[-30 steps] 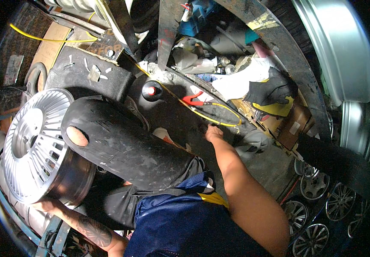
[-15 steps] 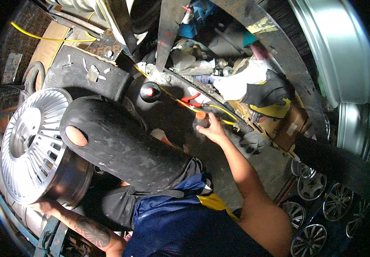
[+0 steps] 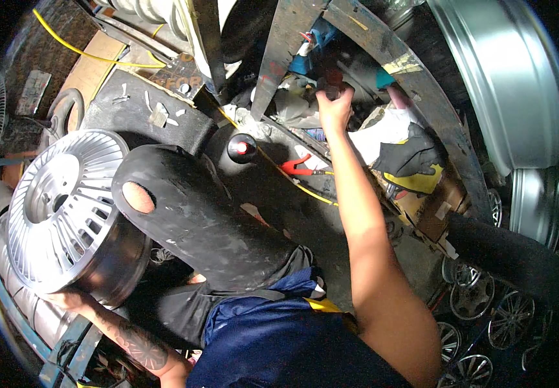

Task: The person sits on the floor and paints a silver wheel rim using a small brush. They repeatedly dip the brush into a small paint container and apply paint to the rim's surface and edges.

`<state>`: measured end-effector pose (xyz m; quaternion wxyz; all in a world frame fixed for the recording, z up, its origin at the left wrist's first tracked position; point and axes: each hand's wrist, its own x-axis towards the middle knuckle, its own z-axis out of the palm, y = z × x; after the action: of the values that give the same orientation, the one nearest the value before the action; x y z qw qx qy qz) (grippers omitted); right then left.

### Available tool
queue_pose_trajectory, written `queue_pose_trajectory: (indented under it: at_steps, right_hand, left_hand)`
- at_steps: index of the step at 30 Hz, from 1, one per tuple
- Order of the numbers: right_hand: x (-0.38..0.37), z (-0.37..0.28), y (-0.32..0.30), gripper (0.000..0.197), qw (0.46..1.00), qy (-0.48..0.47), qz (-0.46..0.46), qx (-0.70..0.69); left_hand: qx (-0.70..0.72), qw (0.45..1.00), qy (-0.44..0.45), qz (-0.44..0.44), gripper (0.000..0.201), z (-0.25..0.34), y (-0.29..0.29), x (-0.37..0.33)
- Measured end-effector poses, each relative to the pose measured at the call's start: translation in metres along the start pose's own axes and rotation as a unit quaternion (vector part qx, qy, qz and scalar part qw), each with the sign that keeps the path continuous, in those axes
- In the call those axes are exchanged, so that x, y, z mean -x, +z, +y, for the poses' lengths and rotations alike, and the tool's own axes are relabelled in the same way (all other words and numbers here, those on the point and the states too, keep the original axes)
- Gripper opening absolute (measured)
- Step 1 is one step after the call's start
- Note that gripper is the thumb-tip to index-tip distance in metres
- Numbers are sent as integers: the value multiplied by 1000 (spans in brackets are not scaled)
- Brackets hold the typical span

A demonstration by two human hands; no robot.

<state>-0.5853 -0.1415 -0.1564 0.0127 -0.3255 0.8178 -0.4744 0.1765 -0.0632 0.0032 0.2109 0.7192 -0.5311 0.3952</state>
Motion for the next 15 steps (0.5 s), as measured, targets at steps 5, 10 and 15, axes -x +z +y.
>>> queue_pose_trajectory:
  at_steps: [5,10,15]
  right_hand:
    - [-14,65,30,55,997,44,37,-50]
    - [8,81,14,45,996,84,-12,3]
    - [106,64,-38,24,954,132,-244,-111]
  left_hand:
    - [6,1000,-2,0,32,3,4,2]
    - [4,1000,3,1,33,3,3,2]
    - [0,1000,11,-7,34,0,1,5]
